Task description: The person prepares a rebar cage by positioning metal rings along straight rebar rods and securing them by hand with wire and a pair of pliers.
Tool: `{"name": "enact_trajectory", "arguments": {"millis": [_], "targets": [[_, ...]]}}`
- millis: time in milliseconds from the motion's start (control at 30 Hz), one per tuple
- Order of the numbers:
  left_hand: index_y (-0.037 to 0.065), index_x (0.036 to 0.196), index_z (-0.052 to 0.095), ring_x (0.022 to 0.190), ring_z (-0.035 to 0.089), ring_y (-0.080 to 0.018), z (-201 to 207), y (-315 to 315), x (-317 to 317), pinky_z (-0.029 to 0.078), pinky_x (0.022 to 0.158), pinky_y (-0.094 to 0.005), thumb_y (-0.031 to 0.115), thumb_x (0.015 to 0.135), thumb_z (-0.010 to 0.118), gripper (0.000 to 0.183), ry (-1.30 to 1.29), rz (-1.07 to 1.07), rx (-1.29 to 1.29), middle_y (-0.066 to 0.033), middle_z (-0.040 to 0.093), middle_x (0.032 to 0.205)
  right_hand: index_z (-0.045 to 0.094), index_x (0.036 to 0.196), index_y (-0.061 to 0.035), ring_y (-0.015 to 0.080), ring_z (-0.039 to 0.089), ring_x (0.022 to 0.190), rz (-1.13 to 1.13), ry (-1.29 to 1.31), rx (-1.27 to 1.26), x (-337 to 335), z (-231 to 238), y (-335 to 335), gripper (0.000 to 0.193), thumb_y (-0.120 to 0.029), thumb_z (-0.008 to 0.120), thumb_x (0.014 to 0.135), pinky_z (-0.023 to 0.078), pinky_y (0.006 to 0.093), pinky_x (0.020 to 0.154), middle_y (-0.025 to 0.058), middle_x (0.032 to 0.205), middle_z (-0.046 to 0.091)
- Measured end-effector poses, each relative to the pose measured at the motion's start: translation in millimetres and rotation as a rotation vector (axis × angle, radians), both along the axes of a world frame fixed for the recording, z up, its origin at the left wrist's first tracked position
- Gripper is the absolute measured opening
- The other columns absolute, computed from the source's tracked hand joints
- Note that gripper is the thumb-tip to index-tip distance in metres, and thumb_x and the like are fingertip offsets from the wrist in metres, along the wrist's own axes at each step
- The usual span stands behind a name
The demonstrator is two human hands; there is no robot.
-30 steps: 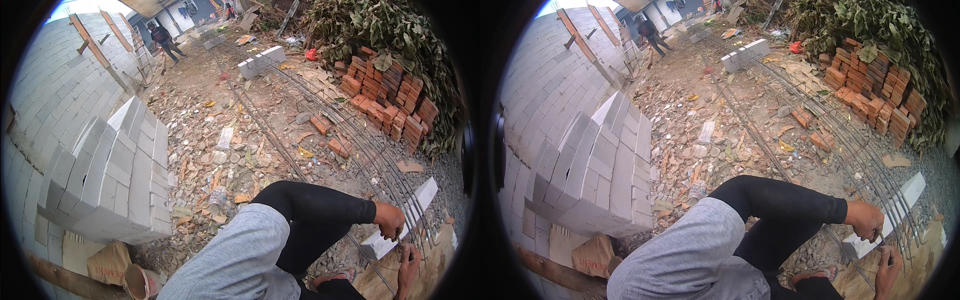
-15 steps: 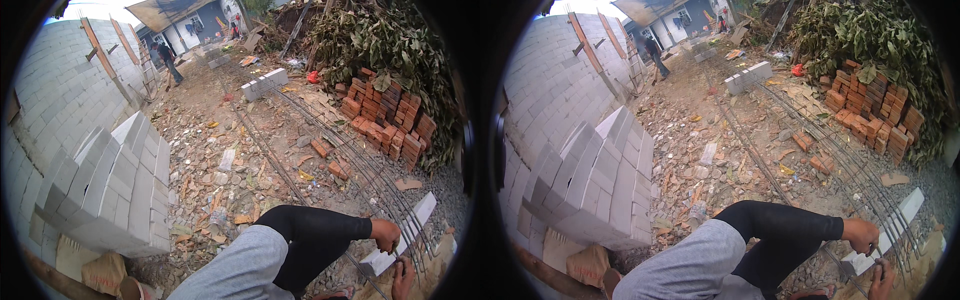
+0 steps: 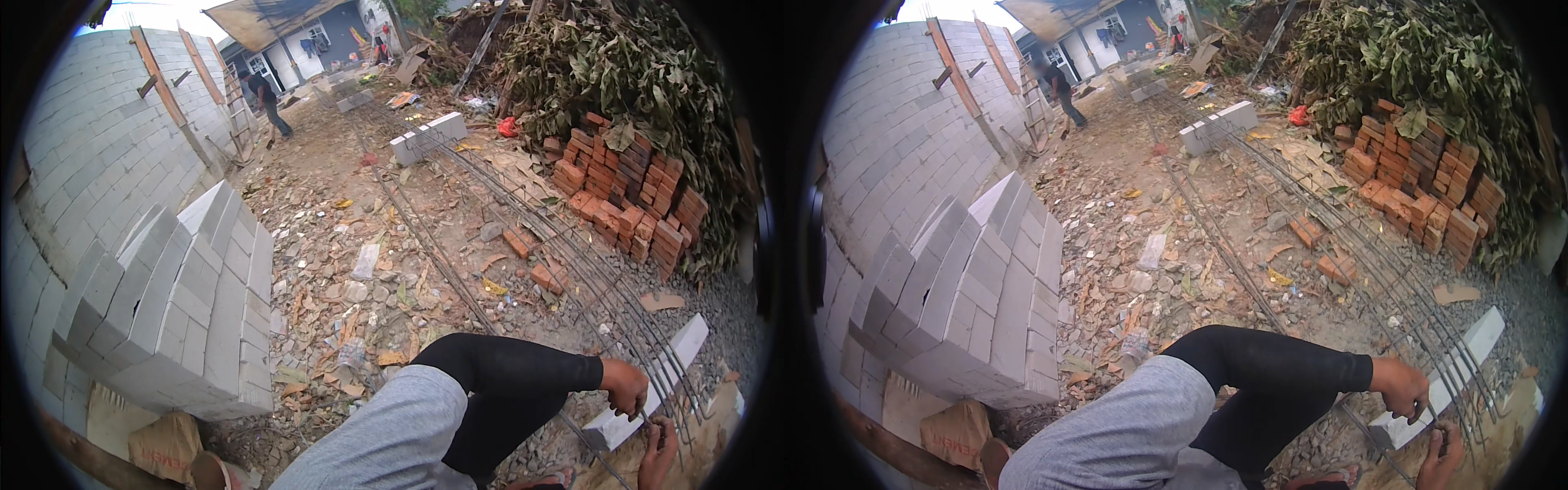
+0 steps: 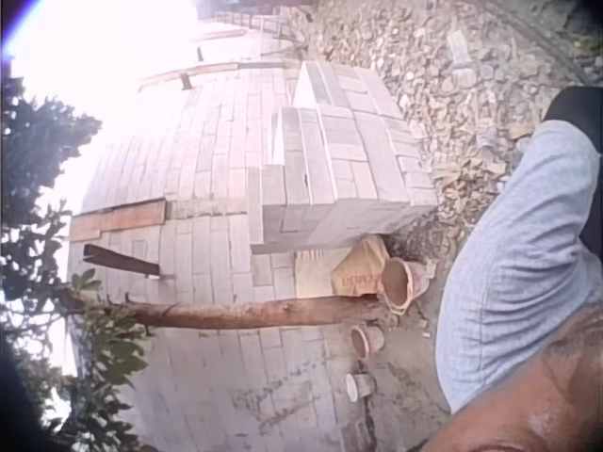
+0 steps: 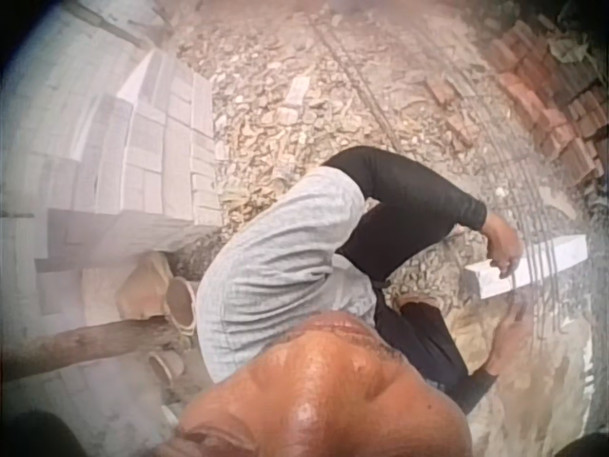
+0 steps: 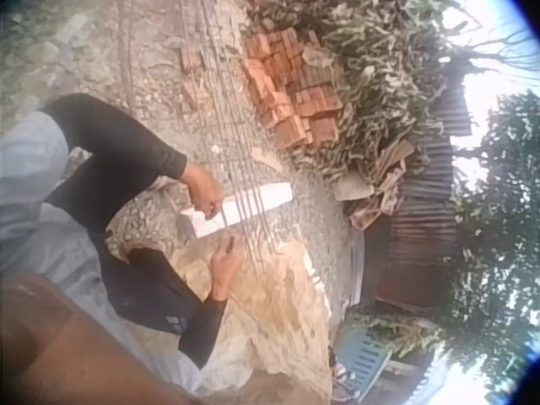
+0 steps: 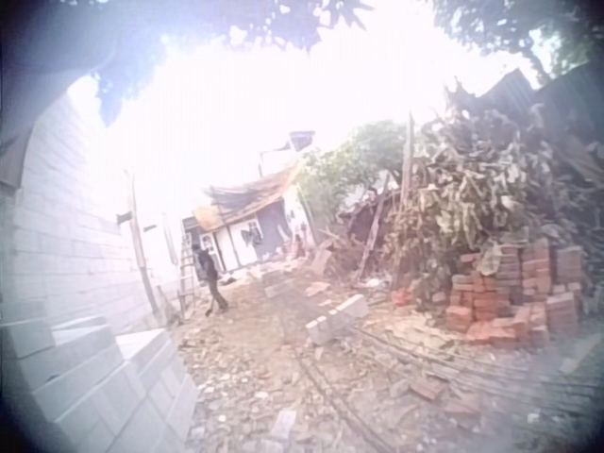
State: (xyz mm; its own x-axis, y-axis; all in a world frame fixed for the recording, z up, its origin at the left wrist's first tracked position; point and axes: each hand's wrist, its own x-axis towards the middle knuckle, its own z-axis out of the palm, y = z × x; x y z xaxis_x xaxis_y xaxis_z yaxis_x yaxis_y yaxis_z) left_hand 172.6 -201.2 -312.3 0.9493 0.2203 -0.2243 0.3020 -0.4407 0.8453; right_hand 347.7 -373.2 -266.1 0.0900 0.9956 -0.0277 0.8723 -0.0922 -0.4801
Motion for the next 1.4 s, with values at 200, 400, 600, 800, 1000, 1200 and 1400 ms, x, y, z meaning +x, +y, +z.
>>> {"name": "enact_trajectory", "arguments": {"millis": [200,400,600,800,1000,1200,1400], "targets": [[0.011,0.095,0.076,0.068,0.065,-0.0135,9,5,-3,0.050,0.059,-0.0298,0.014,0.088,0.060,0.017,-0.068,0.050,-0.153,-0.0022,0.071,0.075,0.061,0.128,-0.0010,0.0420,0.059,0.115,-0.145,-0.022,-0.043,24,-9,-4,0.051,-0.043,0.044,0.103,0.046,0.0449,0.093,0.0261,0.121,0.064],[0.008,0.104,0.072,0.067,0.062,-0.0131,-6,27,-11,0.051,0.061,-0.0308,0.015,0.094,0.060,0.017,-0.117,0.101,-0.511,-0.0037,0.068,0.082,0.062,0.126,-0.0030,0.0359,0.065,0.096,-0.246,0.021,-0.135,57,-28,-16,0.049,-0.042,0.044,0.102,0.049,0.0427,0.083,0.0238,0.106,0.067],[0.006,0.109,0.069,0.069,0.065,-0.0141,-9,29,-10,0.052,0.062,-0.0309,0.015,0.095,0.060,0.019,-0.102,0.108,-0.578,-0.0041,0.068,0.082,0.062,0.124,-0.0047,0.0281,0.064,0.073,-0.165,-0.166,0.142,54,-19,-15,0.040,-0.034,0.043,0.104,0.050,0.0400,0.068,0.0157,0.087,0.067],[0.007,0.106,0.071,0.070,0.067,-0.0154,-14,32,-9,0.051,0.062,-0.0317,0.015,0.090,0.060,0.022,-0.118,0.135,-0.309,-0.0053,0.071,0.080,0.065,0.120,-0.0047,0.0320,0.064,0.073,0.191,-0.618,0.491,64,-24,-17,0.039,-0.034,0.045,0.104,0.050,0.0416,0.065,0.0161,0.089,0.069],[0.012,0.096,0.077,0.074,0.068,-0.0166,-17,36,-16,0.051,0.066,-0.0344,0.014,0.083,0.060,0.021,-0.063,0.183,0.001,-0.0042,0.072,0.079,0.063,0.125,-0.0081,0.0402,0.066,0.084,0.091,-0.544,0.074,52,-31,-20,0.042,-0.039,0.048,0.102,0.050,0.0482,0.071,0.0224,0.100,0.069],[0.014,0.098,0.078,0.075,0.069,-0.0163,9,18,-14,0.052,0.066,-0.0331,0.014,0.082,0.060,0.024,0.017,0.098,-0.029,-0.0040,0.073,0.079,0.060,0.131,-0.0127,0.0409,0.065,0.096,0.081,-0.495,-0.087,2,8,-15,0.041,-0.039,0.049,0.101,0.051,0.0485,0.077,0.0220,0.110,0.068],[0.014,0.099,0.078,0.075,0.069,-0.0148,7,3,0,0.053,0.065,-0.0324,0.013,0.083,0.060,0.025,-0.005,-0.021,0.025,-0.0041,0.074,0.082,0.061,0.129,-0.0130,0.0384,0.064,0.103,0.107,-0.259,0.044,-9,-6,-5,0.035,-0.033,0.048,0.103,0.050,0.0460,0.083,0.0187,0.114,0.067]]}}
